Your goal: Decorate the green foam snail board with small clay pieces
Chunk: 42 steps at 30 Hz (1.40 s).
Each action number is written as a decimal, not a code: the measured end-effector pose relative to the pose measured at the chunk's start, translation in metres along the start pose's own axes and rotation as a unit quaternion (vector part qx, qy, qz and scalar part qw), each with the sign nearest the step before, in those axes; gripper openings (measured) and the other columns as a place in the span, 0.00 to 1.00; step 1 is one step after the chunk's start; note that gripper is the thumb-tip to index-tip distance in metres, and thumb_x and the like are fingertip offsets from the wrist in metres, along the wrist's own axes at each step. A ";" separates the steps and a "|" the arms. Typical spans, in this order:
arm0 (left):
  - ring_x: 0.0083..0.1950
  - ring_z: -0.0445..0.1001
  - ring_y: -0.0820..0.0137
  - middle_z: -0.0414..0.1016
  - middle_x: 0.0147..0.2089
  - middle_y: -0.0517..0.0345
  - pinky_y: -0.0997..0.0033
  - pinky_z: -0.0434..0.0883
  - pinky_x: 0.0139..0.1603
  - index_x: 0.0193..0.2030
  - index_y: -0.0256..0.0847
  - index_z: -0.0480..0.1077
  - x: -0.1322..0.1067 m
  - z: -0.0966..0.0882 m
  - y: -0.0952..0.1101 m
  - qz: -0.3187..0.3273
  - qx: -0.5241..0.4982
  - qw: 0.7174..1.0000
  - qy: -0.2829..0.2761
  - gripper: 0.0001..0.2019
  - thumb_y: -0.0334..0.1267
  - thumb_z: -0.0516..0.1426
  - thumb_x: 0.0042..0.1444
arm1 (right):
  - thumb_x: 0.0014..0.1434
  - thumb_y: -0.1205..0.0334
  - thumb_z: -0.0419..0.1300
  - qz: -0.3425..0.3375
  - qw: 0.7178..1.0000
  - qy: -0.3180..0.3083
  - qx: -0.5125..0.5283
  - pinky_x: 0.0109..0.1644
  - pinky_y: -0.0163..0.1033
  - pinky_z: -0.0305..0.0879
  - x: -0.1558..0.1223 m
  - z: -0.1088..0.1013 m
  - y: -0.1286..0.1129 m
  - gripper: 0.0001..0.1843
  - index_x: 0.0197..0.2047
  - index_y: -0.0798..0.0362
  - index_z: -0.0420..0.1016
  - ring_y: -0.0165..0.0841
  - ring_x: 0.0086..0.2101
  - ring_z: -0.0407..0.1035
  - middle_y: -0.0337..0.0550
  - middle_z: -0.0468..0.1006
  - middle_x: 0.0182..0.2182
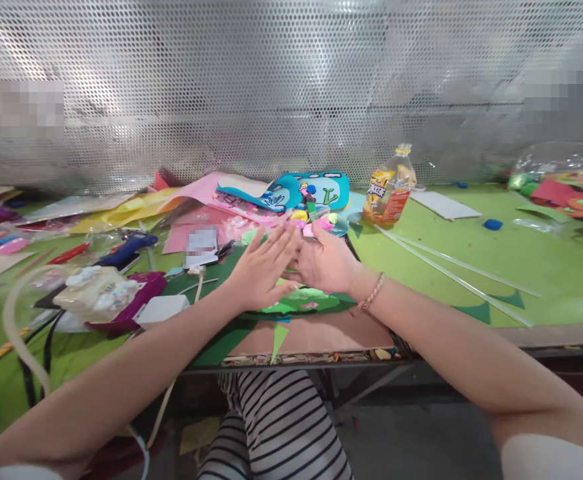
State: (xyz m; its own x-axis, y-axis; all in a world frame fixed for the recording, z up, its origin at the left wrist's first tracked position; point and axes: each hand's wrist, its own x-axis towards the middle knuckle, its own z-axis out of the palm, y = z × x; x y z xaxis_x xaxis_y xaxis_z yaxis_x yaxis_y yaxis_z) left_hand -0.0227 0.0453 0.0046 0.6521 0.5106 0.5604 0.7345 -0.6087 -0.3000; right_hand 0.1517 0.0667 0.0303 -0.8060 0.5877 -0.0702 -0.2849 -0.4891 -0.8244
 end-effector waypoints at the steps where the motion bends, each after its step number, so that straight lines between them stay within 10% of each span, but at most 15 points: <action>1: 0.71 0.41 0.58 0.46 0.70 0.45 0.52 0.36 0.68 0.69 0.30 0.41 0.000 -0.001 0.000 0.019 -0.001 1.000 -0.003 0.40 0.61 0.33 0.59 | 0.63 0.42 0.22 -0.003 1.000 0.008 0.001 0.53 0.47 0.61 0.000 0.001 0.000 0.37 0.59 0.50 0.59 0.35 0.52 0.64 0.44 0.68 0.56; 42: 0.71 0.41 0.58 0.45 0.70 0.44 0.49 0.39 0.68 0.69 0.28 0.40 -0.001 -0.003 -0.002 -0.066 0.032 0.997 0.012 0.34 0.51 0.35 0.63 | 0.64 0.44 0.23 -0.007 1.000 -0.003 -0.018 0.47 0.43 0.63 -0.001 0.002 0.003 0.37 0.56 0.52 0.63 0.33 0.44 0.67 0.46 0.69 0.53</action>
State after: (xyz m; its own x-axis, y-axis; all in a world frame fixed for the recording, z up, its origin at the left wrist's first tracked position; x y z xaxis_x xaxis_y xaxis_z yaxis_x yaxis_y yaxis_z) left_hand -0.0256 0.0444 0.0067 0.5453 0.5686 0.6159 0.8243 -0.4971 -0.2708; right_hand 0.1503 0.0632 0.0292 -0.8048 0.5909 -0.0558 -0.2775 -0.4577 -0.8447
